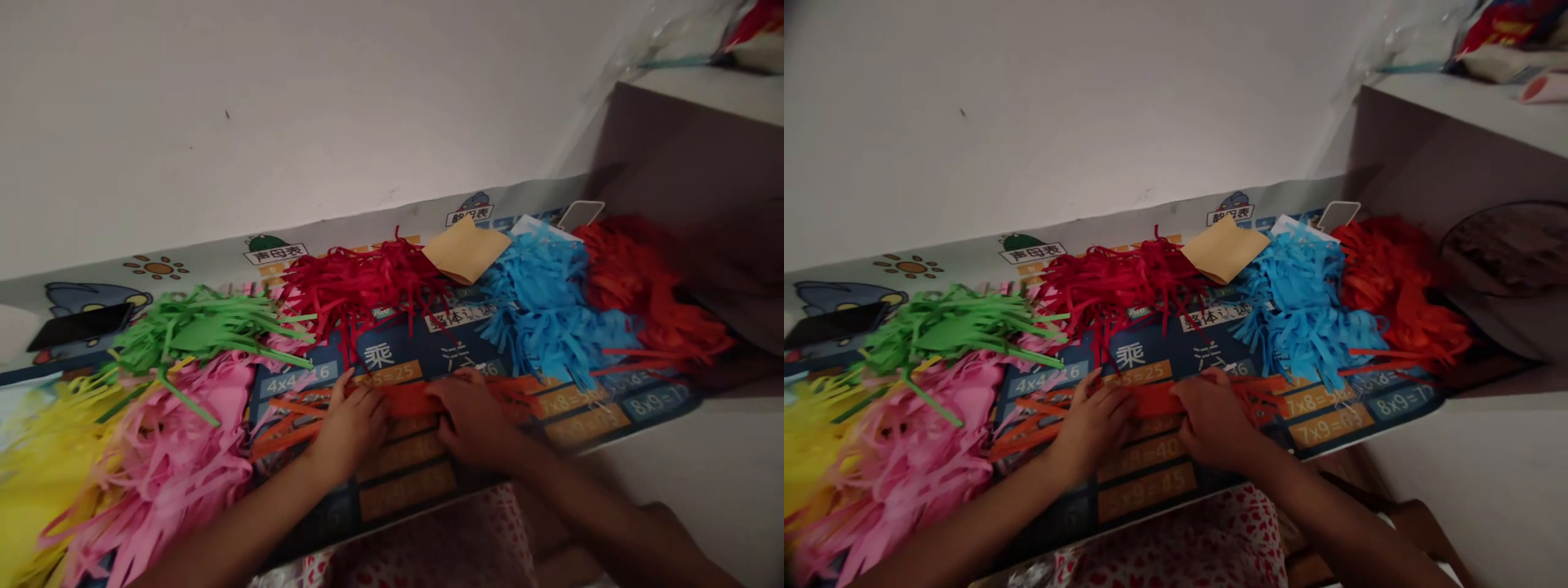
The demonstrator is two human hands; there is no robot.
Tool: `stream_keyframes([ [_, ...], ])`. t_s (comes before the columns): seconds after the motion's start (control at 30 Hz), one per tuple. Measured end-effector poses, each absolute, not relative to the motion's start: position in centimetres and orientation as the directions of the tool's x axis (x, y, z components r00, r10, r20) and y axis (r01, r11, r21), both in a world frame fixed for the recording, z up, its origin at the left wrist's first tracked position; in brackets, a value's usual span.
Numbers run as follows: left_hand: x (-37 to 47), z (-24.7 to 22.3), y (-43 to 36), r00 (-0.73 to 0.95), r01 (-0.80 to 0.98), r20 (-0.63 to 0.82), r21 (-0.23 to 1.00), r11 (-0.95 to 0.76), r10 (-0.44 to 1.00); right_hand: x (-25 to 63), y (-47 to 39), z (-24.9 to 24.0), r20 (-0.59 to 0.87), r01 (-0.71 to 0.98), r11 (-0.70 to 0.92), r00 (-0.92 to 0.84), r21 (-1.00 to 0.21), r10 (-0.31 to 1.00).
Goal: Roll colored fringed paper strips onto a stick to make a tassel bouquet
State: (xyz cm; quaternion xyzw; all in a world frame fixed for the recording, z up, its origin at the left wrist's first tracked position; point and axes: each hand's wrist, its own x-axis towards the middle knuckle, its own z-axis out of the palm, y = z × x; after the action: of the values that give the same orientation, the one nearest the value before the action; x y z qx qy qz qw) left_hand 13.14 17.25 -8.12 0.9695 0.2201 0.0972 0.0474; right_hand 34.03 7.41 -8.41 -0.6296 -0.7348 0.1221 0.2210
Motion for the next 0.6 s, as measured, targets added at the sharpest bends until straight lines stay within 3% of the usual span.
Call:
stream_keyframes([
  [0.13, 12.4, -8.0, 17.9, 0.858, 0.392, 0.261, 0.225, -0.892, 0.443, 34.0, 7.7, -9.0, 0.196, 0.892, 0.225, -0.158, -0.392, 0.968],
  [0.23, 11.7, -7.4, 18.6, 0.860, 0.368, 0.233, 0.334, -0.868, 0.454, 35.1, 8.2, -9.7, 0.205, 0.867, 0.188, -0.102, -0.462, 0.973],
  [0.33, 11.6, -7.1, 19.2, 0.837, 0.427, 0.159, 0.411, -0.805, 0.524, 35.7, 8.8, -9.4, 0.112, 0.865, 0.074, -0.021, -0.497, 0.993],
  [0.6, 13.2, -7.9, 20.2, 0.765, 0.584, 0.069, 0.344, -0.735, 0.640, 34.3, 10.2, -8.8, 0.056, 0.897, -0.102, 0.139, -0.430, 0.989],
])
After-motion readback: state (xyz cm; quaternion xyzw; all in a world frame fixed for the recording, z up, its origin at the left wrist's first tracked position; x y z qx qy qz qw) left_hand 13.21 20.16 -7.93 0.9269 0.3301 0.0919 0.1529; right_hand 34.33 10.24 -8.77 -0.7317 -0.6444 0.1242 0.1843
